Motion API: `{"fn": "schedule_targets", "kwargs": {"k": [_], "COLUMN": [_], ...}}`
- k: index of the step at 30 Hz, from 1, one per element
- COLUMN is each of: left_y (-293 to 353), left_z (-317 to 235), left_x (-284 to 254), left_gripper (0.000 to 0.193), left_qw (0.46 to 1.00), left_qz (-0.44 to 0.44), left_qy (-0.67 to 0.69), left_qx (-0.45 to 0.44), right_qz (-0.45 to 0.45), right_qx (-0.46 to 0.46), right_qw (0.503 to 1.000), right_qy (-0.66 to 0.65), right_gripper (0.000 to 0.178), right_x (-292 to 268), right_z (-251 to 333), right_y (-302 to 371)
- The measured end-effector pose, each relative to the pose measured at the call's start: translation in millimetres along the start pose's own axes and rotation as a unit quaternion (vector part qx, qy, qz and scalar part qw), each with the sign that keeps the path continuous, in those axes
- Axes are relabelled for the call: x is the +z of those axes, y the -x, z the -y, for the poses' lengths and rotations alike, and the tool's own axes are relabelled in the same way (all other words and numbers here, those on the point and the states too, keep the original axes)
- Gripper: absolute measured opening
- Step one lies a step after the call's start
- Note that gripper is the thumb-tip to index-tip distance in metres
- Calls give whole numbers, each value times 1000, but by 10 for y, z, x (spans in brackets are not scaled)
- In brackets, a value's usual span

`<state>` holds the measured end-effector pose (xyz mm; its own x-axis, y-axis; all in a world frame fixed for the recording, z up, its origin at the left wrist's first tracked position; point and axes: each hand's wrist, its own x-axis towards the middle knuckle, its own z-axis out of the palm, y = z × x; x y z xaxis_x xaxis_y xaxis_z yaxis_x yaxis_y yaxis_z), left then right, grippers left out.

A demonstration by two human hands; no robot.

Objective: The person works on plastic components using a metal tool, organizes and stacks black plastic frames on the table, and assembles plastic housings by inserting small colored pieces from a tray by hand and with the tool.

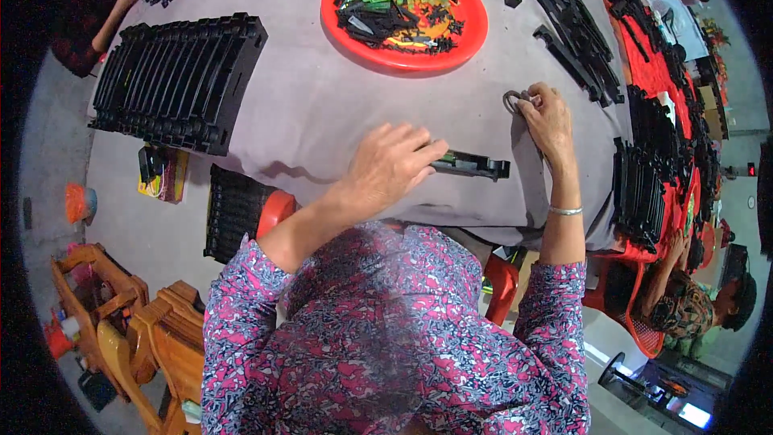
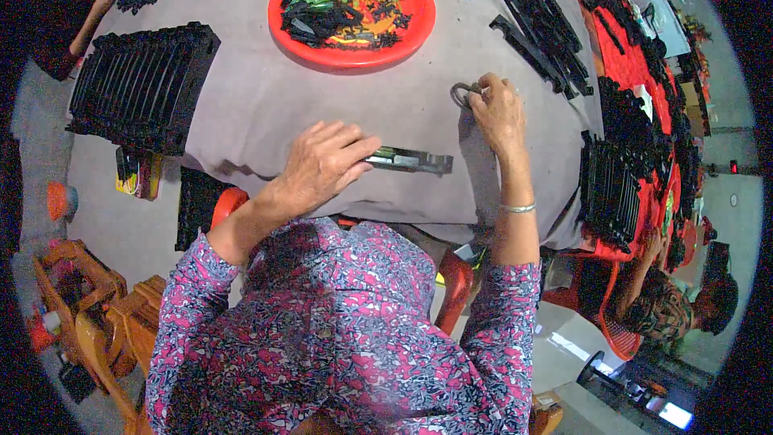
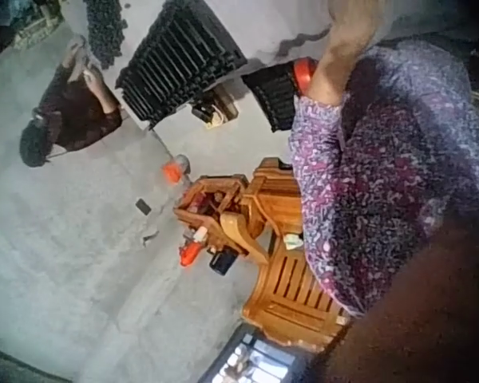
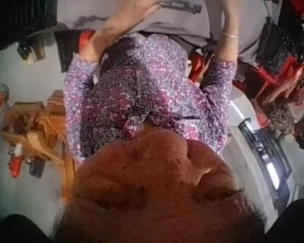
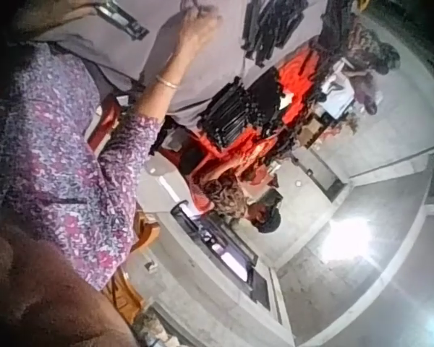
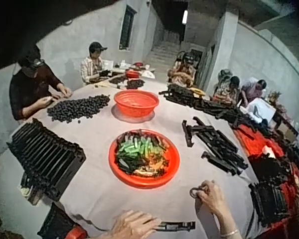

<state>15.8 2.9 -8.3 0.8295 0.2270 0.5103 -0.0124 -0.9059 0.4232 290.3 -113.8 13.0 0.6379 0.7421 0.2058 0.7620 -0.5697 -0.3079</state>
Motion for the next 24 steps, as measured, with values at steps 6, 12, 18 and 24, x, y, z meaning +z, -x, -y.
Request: {"fn": "schedule_targets", "kwargs": {"k": [6,12,18,24], "left_y": [-9,11,27,20], "left_z": [53,74,46,29], "left_x": [31,24,26,27], "left_gripper": [38,37,40,39], "left_qw": [1000,1000,1000,999], "left_qz": [-13,-5,-3,-5], "left_qy": [14,10,25,34], "left_qx": [12,8,8,-15], "right_qz": [-32,6,-40,-2], "right_qx": [-47,-77,-138,-237], "right_qw": [986,959,977,971], "right_qy": [-157,-274,-160,-18], "right_gripper": [22,21,18,27], "right_x": [27,336,530,629], "right_z": [286,702,834,1004], "right_y": [-234,-654,-1157,-1269]}}
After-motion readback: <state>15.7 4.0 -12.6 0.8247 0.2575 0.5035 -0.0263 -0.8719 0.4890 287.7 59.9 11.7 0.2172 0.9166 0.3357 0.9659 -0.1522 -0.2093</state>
